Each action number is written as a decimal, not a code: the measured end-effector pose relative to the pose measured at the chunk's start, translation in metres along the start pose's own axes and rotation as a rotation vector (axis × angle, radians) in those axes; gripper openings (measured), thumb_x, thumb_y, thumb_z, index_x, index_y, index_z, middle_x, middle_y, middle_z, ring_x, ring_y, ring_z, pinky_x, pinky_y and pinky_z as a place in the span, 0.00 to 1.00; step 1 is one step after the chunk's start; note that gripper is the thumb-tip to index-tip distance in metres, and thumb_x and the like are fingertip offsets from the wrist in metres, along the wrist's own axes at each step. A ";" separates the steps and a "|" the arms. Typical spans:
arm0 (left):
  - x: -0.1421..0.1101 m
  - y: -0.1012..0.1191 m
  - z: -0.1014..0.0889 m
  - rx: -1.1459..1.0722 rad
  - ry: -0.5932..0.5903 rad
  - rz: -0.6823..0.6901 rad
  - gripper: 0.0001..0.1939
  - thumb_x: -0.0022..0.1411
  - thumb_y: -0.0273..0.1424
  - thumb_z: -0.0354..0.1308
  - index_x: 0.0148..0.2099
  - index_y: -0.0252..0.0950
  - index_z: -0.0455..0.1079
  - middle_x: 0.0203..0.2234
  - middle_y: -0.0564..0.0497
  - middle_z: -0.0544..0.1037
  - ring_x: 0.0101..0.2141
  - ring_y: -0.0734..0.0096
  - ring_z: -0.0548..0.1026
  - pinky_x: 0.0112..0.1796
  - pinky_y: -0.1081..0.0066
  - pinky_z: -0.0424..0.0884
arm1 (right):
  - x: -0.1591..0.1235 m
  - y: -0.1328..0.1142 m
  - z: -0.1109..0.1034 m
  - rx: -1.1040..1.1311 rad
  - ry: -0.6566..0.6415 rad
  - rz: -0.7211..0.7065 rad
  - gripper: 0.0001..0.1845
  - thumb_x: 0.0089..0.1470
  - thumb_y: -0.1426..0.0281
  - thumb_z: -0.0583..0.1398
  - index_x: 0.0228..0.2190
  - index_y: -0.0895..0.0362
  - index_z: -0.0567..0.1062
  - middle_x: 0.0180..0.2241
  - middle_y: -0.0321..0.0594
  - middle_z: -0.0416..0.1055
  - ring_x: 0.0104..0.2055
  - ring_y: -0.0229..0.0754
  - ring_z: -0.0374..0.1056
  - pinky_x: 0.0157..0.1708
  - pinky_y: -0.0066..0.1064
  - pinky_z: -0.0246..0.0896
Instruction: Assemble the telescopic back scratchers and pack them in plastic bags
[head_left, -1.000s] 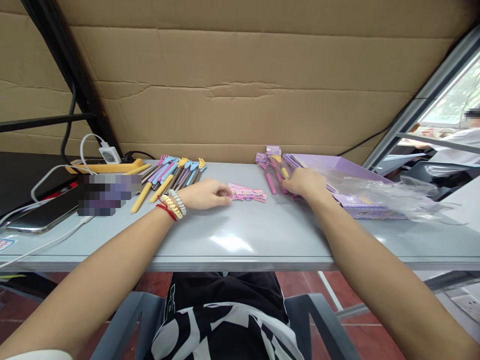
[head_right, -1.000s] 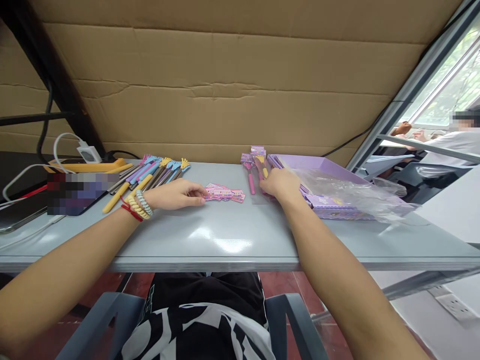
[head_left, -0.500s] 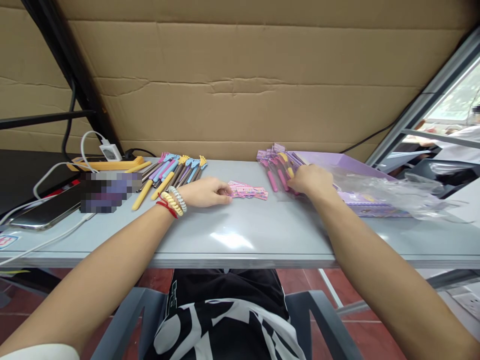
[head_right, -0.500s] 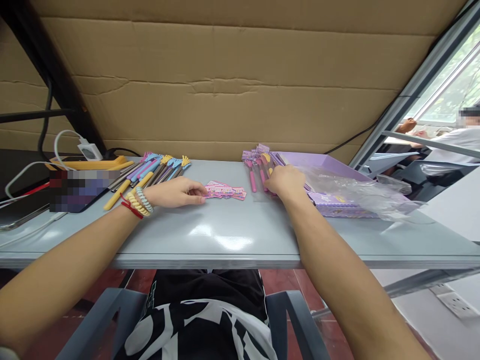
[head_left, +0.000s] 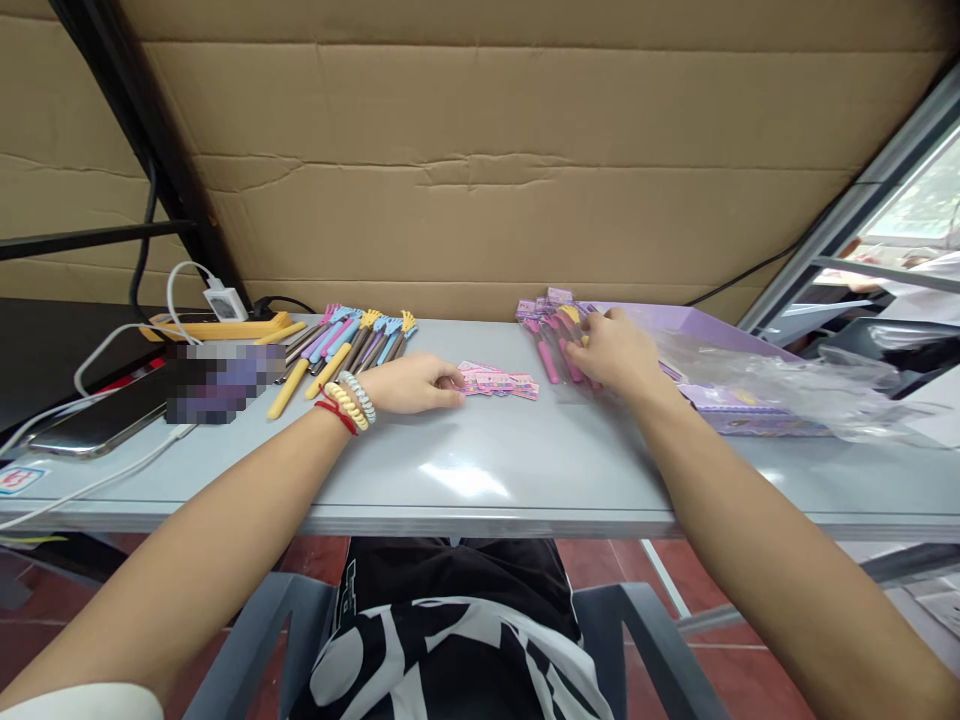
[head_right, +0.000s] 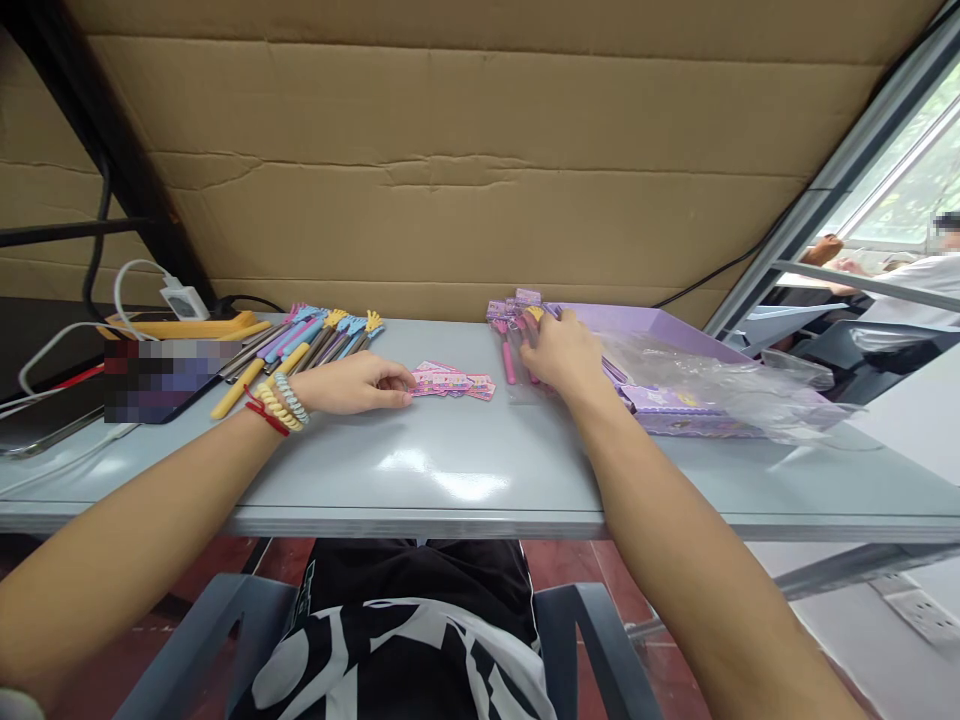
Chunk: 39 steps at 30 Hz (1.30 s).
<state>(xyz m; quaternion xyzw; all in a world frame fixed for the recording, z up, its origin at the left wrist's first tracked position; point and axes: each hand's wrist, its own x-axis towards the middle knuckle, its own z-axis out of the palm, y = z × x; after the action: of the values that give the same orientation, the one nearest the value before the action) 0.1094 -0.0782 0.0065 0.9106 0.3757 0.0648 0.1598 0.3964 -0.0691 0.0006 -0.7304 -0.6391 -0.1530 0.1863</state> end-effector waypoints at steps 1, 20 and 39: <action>0.000 -0.001 0.000 0.008 0.021 0.009 0.21 0.60 0.40 0.51 0.48 0.33 0.75 0.33 0.49 0.81 0.32 0.69 0.75 0.34 0.73 0.65 | 0.000 -0.003 0.000 0.042 0.046 -0.051 0.21 0.50 0.63 0.56 0.43 0.60 0.75 0.43 0.57 0.70 0.42 0.57 0.68 0.37 0.42 0.62; -0.007 -0.066 -0.018 0.262 0.449 -0.601 0.16 0.55 0.39 0.53 0.37 0.37 0.78 0.34 0.41 0.81 0.38 0.51 0.76 0.38 0.61 0.69 | -0.011 -0.024 0.000 0.506 -0.232 -0.456 0.11 0.46 0.65 0.56 0.22 0.58 0.73 0.16 0.33 0.63 0.21 0.34 0.56 0.24 0.28 0.49; 0.012 -0.055 -0.003 0.273 0.342 -0.785 0.21 0.56 0.42 0.53 0.43 0.31 0.75 0.40 0.31 0.78 0.42 0.43 0.76 0.35 0.58 0.69 | -0.014 -0.029 -0.003 0.430 -0.376 -0.480 0.10 0.48 0.66 0.56 0.26 0.58 0.75 0.18 0.35 0.68 0.22 0.35 0.61 0.26 0.28 0.53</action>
<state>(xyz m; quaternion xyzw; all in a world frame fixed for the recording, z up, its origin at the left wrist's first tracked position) 0.0806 -0.0320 -0.0091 0.6879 0.7189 0.0985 -0.0136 0.3654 -0.0796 -0.0008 -0.5193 -0.8327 0.0823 0.1735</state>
